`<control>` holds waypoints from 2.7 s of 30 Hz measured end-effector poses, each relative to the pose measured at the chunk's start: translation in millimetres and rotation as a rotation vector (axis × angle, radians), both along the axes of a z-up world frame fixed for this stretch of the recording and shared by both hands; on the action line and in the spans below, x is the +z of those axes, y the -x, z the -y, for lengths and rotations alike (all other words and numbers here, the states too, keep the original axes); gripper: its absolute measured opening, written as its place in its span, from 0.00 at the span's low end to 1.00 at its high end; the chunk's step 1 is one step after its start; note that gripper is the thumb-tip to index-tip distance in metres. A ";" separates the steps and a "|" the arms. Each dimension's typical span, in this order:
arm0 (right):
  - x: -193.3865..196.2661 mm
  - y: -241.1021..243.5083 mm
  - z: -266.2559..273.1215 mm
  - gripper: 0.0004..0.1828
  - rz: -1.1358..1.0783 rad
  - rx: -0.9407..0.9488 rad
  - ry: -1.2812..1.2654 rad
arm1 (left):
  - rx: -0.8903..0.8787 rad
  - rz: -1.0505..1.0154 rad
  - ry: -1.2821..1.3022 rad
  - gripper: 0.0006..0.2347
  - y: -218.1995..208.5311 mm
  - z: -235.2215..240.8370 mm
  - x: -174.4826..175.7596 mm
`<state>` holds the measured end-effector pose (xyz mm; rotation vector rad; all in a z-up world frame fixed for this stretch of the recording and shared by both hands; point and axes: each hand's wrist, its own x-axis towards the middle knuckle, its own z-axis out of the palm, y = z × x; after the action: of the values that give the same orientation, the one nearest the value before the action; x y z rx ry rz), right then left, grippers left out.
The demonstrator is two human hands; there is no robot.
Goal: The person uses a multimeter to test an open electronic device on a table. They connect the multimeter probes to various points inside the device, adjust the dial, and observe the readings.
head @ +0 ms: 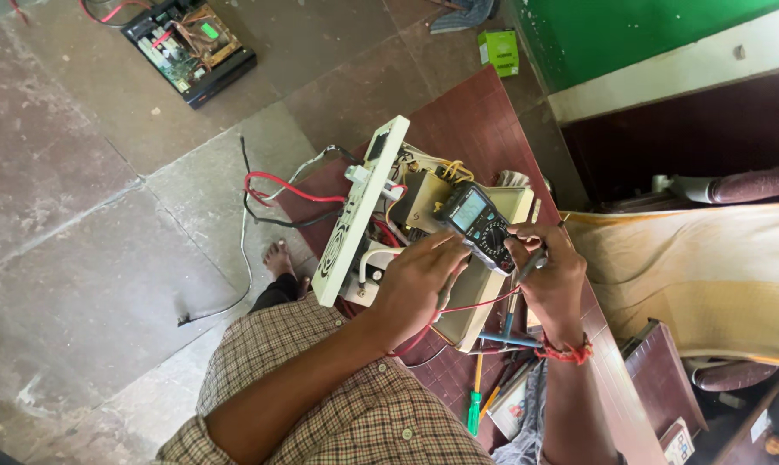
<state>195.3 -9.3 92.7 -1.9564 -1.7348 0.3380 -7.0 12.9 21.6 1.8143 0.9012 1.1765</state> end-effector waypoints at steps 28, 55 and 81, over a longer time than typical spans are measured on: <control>-6.6 -2.5 -11.1 0.14 0.209 0.292 0.026 | -0.047 -0.033 -0.047 0.10 -9.6 6.4 -28.9; -32.7 93.3 51.1 0.23 -0.743 -0.049 0.460 | 0.014 0.728 1.022 0.10 56.1 24.5 2.0; 3.9 -51.7 13.2 0.13 -0.298 -0.482 0.477 | -0.044 0.601 0.897 0.06 32.3 29.7 -19.4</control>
<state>247.0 -22.5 96.5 -2.4207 -1.0111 0.8716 -39.3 -16.8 2.2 0.7011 0.8209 0.9648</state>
